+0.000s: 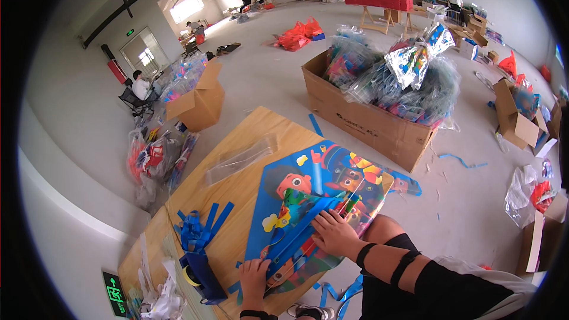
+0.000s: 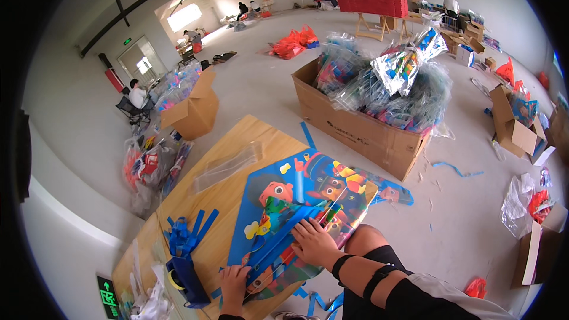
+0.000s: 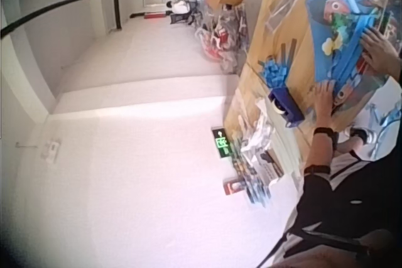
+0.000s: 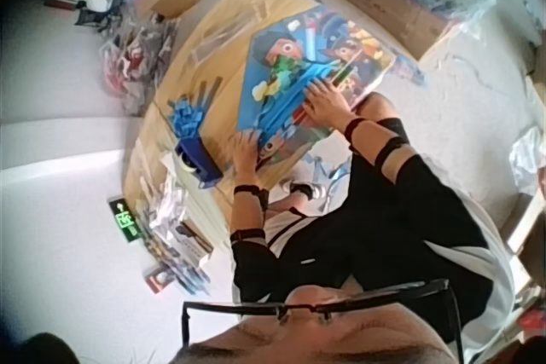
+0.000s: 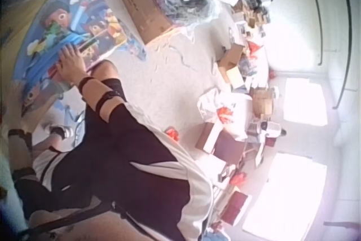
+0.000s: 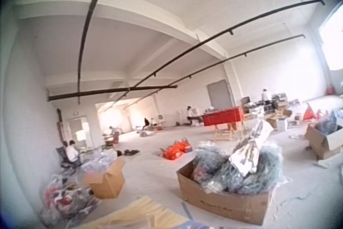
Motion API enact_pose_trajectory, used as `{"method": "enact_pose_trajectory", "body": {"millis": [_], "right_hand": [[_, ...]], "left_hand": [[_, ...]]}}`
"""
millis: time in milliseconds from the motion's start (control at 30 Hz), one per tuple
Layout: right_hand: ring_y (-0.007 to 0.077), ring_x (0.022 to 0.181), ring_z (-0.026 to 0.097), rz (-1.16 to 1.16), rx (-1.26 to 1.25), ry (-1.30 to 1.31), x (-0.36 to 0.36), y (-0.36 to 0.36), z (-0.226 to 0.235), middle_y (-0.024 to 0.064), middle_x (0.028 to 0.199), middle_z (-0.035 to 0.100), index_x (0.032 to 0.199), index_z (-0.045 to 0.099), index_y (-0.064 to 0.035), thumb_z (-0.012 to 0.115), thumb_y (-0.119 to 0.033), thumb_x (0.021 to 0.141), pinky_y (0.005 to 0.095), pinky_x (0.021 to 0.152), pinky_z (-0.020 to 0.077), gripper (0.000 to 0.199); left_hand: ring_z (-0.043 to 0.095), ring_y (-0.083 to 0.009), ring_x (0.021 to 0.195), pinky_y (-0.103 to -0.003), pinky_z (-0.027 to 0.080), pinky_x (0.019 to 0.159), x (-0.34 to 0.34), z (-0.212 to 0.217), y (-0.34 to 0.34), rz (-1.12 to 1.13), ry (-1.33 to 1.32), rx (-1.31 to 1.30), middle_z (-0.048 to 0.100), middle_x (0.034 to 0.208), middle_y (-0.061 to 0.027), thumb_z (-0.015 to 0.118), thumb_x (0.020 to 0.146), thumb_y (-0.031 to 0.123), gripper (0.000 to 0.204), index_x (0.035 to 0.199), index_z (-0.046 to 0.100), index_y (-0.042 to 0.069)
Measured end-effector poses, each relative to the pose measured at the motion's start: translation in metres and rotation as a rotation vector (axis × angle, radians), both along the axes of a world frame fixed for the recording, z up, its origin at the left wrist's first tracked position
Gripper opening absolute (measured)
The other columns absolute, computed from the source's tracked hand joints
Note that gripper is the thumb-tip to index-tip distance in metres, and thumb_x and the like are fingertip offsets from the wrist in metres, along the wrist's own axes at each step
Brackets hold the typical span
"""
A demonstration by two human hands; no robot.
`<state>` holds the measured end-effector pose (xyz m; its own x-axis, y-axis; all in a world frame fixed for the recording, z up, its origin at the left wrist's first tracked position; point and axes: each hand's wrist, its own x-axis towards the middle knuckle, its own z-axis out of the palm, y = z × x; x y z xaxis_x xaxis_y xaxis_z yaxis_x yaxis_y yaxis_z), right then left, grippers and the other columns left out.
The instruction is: Assembling a kite by attaching plastic supports and securing them with tape.
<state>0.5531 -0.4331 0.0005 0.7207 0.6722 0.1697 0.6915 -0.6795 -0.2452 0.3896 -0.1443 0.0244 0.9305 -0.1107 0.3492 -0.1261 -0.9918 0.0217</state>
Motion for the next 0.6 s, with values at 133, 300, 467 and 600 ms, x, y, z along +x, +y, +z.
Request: {"method": "enact_pose_trajectory", "body": {"millis": [133,300,467,600], "right_hand": [[0.031,0.151,0.039,-0.001,0.004,-0.016,-0.001,-0.001,0.001,0.0141,0.156,0.05,0.151,0.051,-0.0037,0.046,-0.047,0.105,0.0486,0.129,0.0217,0.063],[0.0305,0.151,0.039,-0.004,0.001,-0.016,-0.001,0.0,0.001,0.0136,0.156,0.05,0.151,0.051,-0.0032,0.046,-0.046,0.106,0.0484,0.128,0.0219,0.063],[0.0299,0.152,0.039,-0.001,0.016,-0.035,-0.001,0.001,0.002,0.0138,0.157,0.049,0.151,0.051,-0.0032,0.046,-0.046,0.106,0.0489,0.128,0.0221,0.063],[0.0299,0.151,0.04,-0.001,0.035,-0.057,-0.001,0.0,0.002,0.0138,0.156,0.051,0.149,0.053,-0.0032,0.047,-0.046,0.105,0.0489,0.128,0.0228,0.062]], "left_hand": [[0.058,-0.0223,0.099,-0.041,0.043,0.088,-0.003,0.006,0.0,-0.065,0.034,0.132,0.061,0.103,0.0013,0.066,0.085,0.016,0.028,0.112,0.071,0.02],[0.061,-0.0229,0.109,-0.043,0.044,0.097,-0.001,0.011,-0.017,-0.05,0.0,0.179,0.066,0.115,-0.001,0.064,0.085,0.014,0.027,0.111,0.072,0.013],[0.064,-0.0294,0.112,-0.043,0.048,0.098,-0.003,-0.005,-0.022,-0.036,0.051,0.014,0.068,0.124,-0.0072,0.064,0.085,0.008,0.027,0.11,0.071,0.009],[0.066,-0.0297,0.112,-0.046,0.051,0.101,-0.003,-0.004,-0.035,0.113,0.076,-0.087,0.071,0.121,-0.0073,0.066,0.084,0.008,0.028,0.111,0.071,0.009]]}}
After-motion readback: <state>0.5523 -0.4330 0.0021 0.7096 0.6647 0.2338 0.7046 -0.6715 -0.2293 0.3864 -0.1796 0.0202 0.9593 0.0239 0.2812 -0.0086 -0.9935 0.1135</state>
